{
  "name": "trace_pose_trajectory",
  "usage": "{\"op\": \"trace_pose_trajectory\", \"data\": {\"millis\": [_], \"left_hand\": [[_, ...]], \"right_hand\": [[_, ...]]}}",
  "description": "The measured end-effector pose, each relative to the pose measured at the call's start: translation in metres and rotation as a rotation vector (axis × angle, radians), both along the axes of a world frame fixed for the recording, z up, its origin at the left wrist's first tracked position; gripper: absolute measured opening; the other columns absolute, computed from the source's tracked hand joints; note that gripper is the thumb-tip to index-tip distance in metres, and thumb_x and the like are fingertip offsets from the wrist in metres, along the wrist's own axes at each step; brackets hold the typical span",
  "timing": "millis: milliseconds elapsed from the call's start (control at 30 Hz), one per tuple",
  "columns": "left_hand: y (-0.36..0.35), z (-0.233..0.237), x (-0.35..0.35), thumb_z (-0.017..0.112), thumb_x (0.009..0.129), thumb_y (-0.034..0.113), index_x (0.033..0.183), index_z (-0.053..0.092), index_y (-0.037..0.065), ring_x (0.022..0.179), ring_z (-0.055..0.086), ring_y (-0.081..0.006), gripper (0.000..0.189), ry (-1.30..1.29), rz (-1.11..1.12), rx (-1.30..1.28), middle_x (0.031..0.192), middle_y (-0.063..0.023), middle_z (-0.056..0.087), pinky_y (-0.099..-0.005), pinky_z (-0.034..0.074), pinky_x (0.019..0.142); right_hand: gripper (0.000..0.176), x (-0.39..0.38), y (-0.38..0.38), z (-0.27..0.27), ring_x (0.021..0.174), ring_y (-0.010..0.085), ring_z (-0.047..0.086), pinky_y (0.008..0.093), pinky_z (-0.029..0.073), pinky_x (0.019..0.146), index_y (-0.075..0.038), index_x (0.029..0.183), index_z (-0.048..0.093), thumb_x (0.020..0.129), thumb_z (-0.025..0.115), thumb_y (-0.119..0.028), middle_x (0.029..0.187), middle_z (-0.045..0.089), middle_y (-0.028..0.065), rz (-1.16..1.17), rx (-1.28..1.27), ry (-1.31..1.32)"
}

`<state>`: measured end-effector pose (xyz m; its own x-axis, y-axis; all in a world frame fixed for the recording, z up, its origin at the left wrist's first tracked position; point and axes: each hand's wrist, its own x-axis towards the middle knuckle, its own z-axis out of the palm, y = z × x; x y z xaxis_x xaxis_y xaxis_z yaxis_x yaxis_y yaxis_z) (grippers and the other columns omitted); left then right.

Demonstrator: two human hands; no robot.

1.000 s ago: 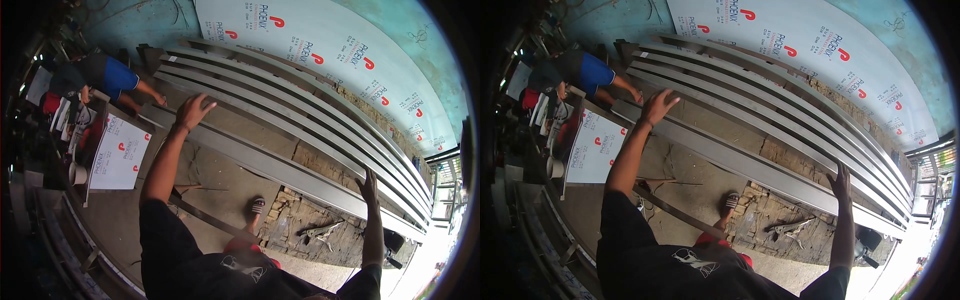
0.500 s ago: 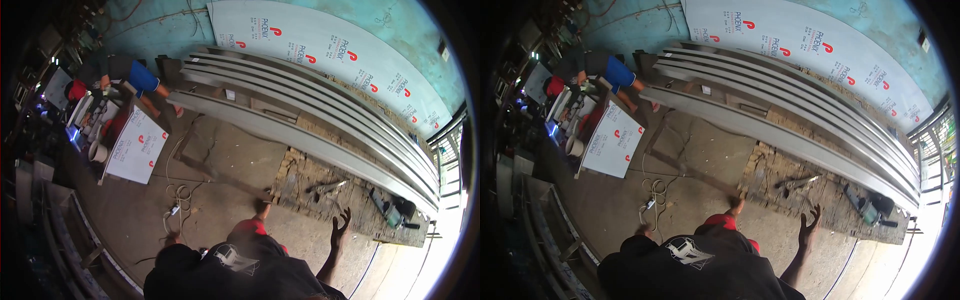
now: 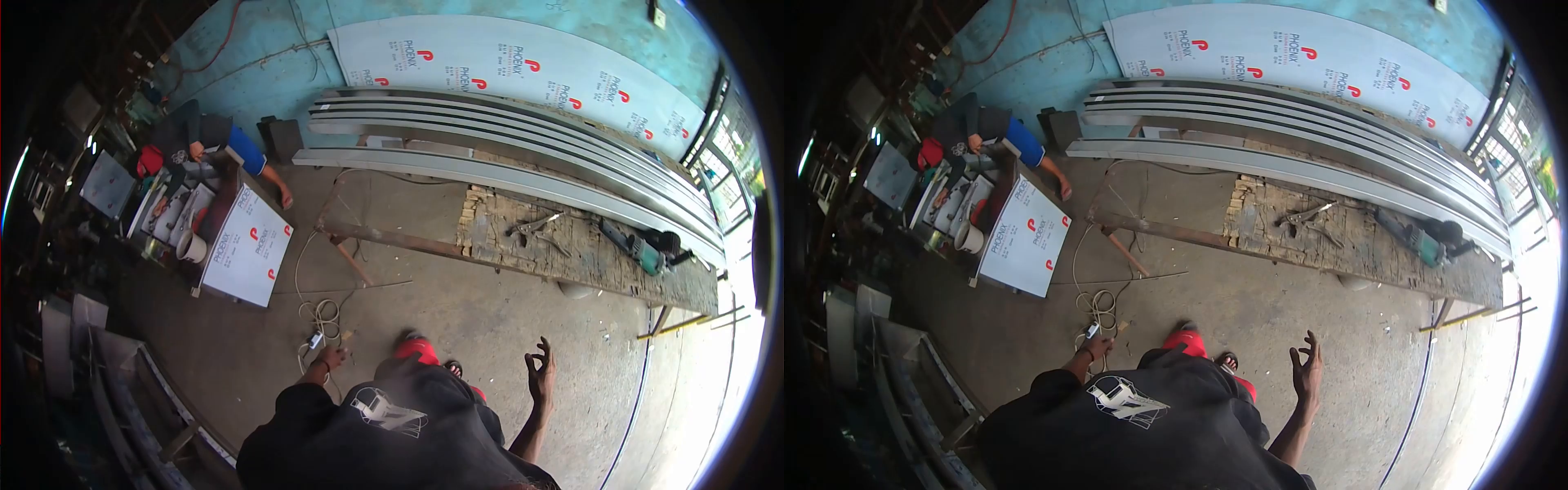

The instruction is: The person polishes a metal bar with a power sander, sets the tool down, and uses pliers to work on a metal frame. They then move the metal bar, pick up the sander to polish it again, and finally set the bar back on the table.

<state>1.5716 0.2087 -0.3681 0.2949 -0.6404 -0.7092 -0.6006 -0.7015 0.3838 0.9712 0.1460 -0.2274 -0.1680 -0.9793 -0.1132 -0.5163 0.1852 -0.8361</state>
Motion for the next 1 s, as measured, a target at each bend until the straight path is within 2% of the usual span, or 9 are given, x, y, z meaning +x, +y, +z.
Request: {"op": "trace_pose_trajectory", "data": {"millis": [100,333,467,600,633,667,767,967,1000], "left_hand": [[-0.033,-0.008,-0.007,0.057,0.092,0.052,0.088,0.069,0.005,0.072,0.068,-0.0189,0.049,0.166,-0.008,-0.236,0.082,-0.0075,0.071,-0.0351,0.053,0.069],[-0.04,0.018,-0.018,0.054,0.093,0.055,0.087,0.067,0.003,0.074,0.066,-0.0233,0.054,0.194,-0.388,-0.341,0.077,-0.0099,0.067,-0.0374,0.05,0.072],[0.04,-0.006,0.041,0.052,0.093,0.056,0.084,0.066,0.004,0.071,0.063,-0.023,0.055,0.27,-0.228,-0.376,0.072,-0.008,0.064,-0.0373,0.047,0.068],[0.18,-0.032,0.113,0.049,0.095,0.056,0.081,0.065,0.003,0.069,0.066,-0.02,0.057,0.295,0.295,-0.183,0.074,-0.0059,0.067,-0.0364,0.049,0.06],[0.222,-0.051,0.137,0.049,0.096,0.054,0.094,0.066,0.004,0.068,0.067,-0.0195,0.053,0.377,0.43,-0.103,0.074,-0.0058,0.067,-0.035,0.051,0.057],[0.27,-0.092,0.165,0.048,0.097,0.053,0.1,0.064,0.005,0.068,0.067,-0.0184,0.051,0.121,0.106,0.0,0.075,-0.0044,0.068,-0.0341,0.051,0.057],[0.357,-0.109,0.197,0.048,0.097,0.051,0.105,0.063,0.005,0.069,0.067,-0.0181,0.049,-0.236,-0.431,0.084,0.077,-0.0035,0.068,-0.0341,0.052,0.058],[0.371,-0.111,0.185,0.048,0.098,0.048,0.104,0.062,0.005,0.07,0.067,-0.0204,0.046,-0.036,-0.313,-0.046,0.079,-0.0046,0.068,-0.0367,0.052,0.06],[0.365,-0.111,0.181,0.048,0.098,0.047,0.103,0.062,0.005,0.071,0.067,-0.0208,0.045,0.003,-0.294,-0.072,0.079,-0.0048,0.068,-0.0372,0.053,0.06]], "right_hand": [[0.058,0.004,0.035,0.005,0.103,0.0268,0.065,0.0424,0.052,0.085,-0.011,0.142,0.043,0.091,0.068,-0.02,0.13,0.056,0.0183,-0.075,-0.002,-0.005],[0.05,0.041,0.092,-0.013,0.097,0.0264,0.066,0.0394,0.053,0.08,-0.009,0.135,0.051,0.09,0.069,-0.021,0.12,0.061,0.0183,-0.091,0.088,0.097],[0.047,0.1,0.102,-0.025,0.098,0.0274,0.066,0.0383,0.054,0.08,-0.008,0.131,0.055,0.089,0.07,-0.023,0.117,0.063,0.0179,0.043,0.177,0.14],[0.045,0.19,0.099,-0.007,0.099,0.0281,0.066,0.0374,0.053,0.082,-0.005,0.128,0.057,0.09,0.069,-0.026,0.12,0.063,0.0185,0.27,0.238,0.065],[0.044,0.206,0.099,-0.007,0.099,0.0282,0.067,0.0365,0.053,0.083,-0.004,0.126,0.058,0.09,0.069,-0.027,0.119,0.063,0.0186,0.375,0.241,0.066],[0.044,0.219,0.1,-0.011,0.099,0.0282,0.067,0.0365,0.053,0.083,-0.004,0.126,0.058,0.09,0.069,-0.027,0.119,0.063,0.0186,0.367,0.252,0.067],[0.042,0.246,0.113,-0.045,0.096,0.0263,0.068,0.0351,0.053,0.083,-0.003,0.123,0.061,0.091,0.068,-0.029,0.114,0.066,0.0195,0.451,0.191,-0.023],[0.042,0.182,0.211,-0.22,0.093,0.0232,0.068,0.0362,0.055,0.077,-0.005,0.12,0.063,0.09,0.068,-0.035,0.101,0.07,0.0133,0.086,0.594,-0.193],[0.043,0.16,0.231,-0.249,0.09,0.0246,0.068,0.0391,0.055,0.074,-0.006,0.119,0.064,0.09,0.069,-0.037,0.101,0.07,0.0125,-0.002,0.865,-0.218]]}}
